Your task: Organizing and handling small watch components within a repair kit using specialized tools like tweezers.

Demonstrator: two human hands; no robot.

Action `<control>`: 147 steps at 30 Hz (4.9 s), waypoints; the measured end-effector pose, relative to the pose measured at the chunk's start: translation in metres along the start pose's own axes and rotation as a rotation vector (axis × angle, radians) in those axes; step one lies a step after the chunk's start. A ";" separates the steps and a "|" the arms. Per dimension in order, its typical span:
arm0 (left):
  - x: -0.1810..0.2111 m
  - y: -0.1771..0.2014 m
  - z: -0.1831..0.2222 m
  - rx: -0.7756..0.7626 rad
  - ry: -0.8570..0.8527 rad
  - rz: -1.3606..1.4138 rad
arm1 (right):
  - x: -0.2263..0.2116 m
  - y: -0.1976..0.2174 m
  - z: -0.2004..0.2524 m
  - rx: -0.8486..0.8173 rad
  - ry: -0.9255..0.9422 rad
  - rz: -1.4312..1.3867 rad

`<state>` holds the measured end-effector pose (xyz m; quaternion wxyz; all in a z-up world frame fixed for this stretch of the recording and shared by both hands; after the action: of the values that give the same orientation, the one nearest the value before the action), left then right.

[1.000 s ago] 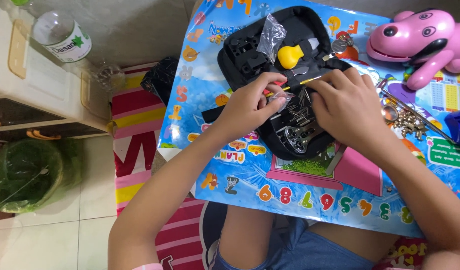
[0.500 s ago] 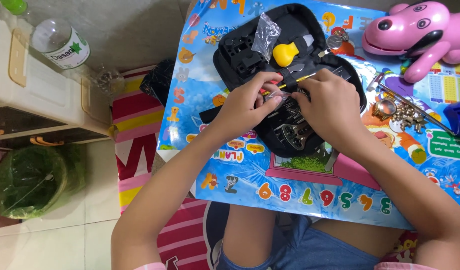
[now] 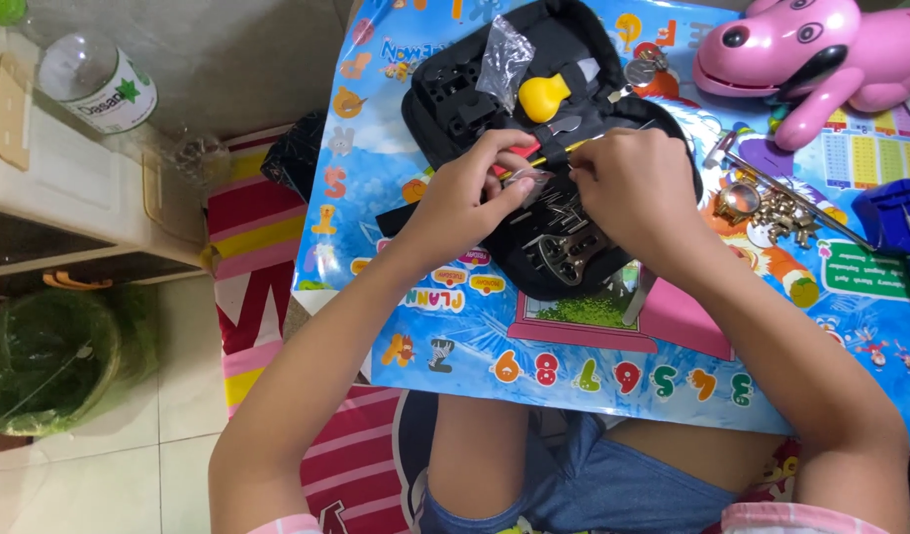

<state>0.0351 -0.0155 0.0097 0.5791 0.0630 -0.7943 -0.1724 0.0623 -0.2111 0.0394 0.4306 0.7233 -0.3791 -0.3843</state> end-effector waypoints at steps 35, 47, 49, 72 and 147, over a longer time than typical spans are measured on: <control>0.023 0.007 0.001 -0.181 -0.025 0.223 | 0.027 0.010 -0.017 -0.143 -0.171 -0.414; 0.051 0.015 -0.009 -0.411 -0.257 -0.002 | 0.027 0.021 -0.019 -0.267 -0.352 -0.630; 0.057 0.014 -0.019 -0.546 -0.294 -0.090 | 0.030 0.018 -0.020 -0.293 -0.385 -0.680; 0.026 -0.006 -0.066 -0.620 -0.263 0.054 | 0.047 0.006 -0.025 -0.343 -0.550 -0.916; 0.005 -0.001 -0.041 0.007 -0.163 0.142 | -0.020 0.049 -0.007 0.445 0.476 -0.524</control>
<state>0.0725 -0.0257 0.0250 0.5231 -0.0058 -0.8419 -0.1324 0.0497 -0.2079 0.0907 0.2273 0.9392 -0.1462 -0.2119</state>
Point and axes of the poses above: each hand's wrist, its own z-axis away from the middle knuckle, its own y-axis out of the back of the hand, x = y × z, the point moved 4 cm from there along -z, towards the middle knuckle, and after that the axes turned 11 degrees about x, right-handed, at the moved point
